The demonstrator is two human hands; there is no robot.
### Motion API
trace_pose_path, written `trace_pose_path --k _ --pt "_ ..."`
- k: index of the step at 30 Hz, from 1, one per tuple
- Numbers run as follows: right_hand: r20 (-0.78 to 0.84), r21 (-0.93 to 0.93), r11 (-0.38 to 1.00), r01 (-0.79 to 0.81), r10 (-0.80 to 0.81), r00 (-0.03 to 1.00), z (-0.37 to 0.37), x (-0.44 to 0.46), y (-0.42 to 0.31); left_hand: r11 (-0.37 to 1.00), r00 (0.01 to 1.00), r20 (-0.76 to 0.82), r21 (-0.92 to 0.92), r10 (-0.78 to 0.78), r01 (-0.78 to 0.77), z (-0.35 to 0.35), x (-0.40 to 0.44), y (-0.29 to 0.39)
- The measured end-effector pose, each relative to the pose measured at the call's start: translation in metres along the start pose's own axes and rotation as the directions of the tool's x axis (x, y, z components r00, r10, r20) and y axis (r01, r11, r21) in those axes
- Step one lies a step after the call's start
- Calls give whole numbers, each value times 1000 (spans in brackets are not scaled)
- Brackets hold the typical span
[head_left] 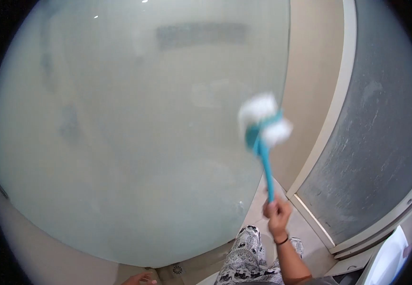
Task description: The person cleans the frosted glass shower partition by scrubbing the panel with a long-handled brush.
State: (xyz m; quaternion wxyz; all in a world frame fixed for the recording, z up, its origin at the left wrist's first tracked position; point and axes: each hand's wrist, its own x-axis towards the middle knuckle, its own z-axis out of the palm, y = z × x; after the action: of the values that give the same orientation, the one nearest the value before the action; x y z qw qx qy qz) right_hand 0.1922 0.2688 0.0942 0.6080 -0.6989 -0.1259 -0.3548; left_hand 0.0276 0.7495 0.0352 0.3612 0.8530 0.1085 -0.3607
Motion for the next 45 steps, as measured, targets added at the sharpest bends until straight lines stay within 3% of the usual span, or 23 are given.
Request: trace_pose_path --k 3,5,8,10,13,16,17,18,20,21,23,24,25,27,29,30,32,33,35,39,41,42,45 --pt "7 364 912 -187 198 980 -1 61 -72 980 977 -81 32 197 -195 6 5 -6" --pt "37 348 921 -173 171 985 5 43 -61 984 980 -84 -3 180 -181 8 0 1" --pt "174 -39 999 -7 14 985 7 -21 -33 988 984 -97 -22 149 -151 12 0 -5" --pt "156 -74 996 -40 52 986 5 -29 -35 990 983 -118 -1 141 -142 15 2 -7" --pt "-6 270 941 -203 213 977 3 16 -54 994 985 -133 -16 106 -109 17 2 -9" --pt "57 406 883 -236 234 971 23 37 -90 986 982 -98 -29 162 -165 19 12 -23" --pt "107 248 960 -133 109 988 30 34 -87 987 985 -85 -38 151 -155 18 9 -18" --pt "205 -69 984 166 -149 967 28 38 -88 988 987 -76 -47 140 -144 17 7 -12" --pt "147 -176 921 347 -324 935 25 51 -101 991 990 -62 -45 125 -128 12 -7 8" --pt "63 -26 995 101 -99 993 24 57 -105 995 995 -22 -30 100 -100 11 -12 14" --pt "12 495 841 -216 241 970 25 74 -131 987 981 -130 -47 147 -155 18 -14 11" --pt "27 482 852 -205 220 975 30 70 -123 978 957 -222 -43 189 -203 23 -15 11" --pt "70 247 968 -52 36 997 39 56 -109 977 955 -229 -57 188 -206 24 -3 -1" --pt "303 -122 929 349 -300 905 50 35 -109 993 992 63 -54 106 -103 16 24 -24" --pt "366 -179 913 367 -284 886 46 37 -123 996 997 32 -49 76 -75 15 11 -13" --pt "258 -125 956 266 -228 939 43 39 -111 998 999 16 -43 48 -47 16 3 -5" --pt "123 332 925 -183 150 981 47 52 -139 995 995 45 -59 86 -83 18 9 -13" --pt "123 380 895 -235 203 971 52 48 -143 991 990 71 -65 124 -120 20 12 -17" --pt "383 161 987 22 -83 920 58 16 -106 967 966 -57 -24 252 -254 21 13 -19" --pt "821 -64 946 317 -131 556 86 -28 -110 905 890 -208 -41 407 -423 28 36 -42" --pt "617 4 997 72 -60 784 102 -77 -60 893 865 -255 -9 432 -449 23 32 -22" --pt "595 38 998 54 -66 801 107 -103 -43 916 906 -232 -113 353 -386 20 18 -4" --pt "714 -13 998 63 -35 700 135 -139 -52 818 800 -420 -194 429 -541 13 -5 20"
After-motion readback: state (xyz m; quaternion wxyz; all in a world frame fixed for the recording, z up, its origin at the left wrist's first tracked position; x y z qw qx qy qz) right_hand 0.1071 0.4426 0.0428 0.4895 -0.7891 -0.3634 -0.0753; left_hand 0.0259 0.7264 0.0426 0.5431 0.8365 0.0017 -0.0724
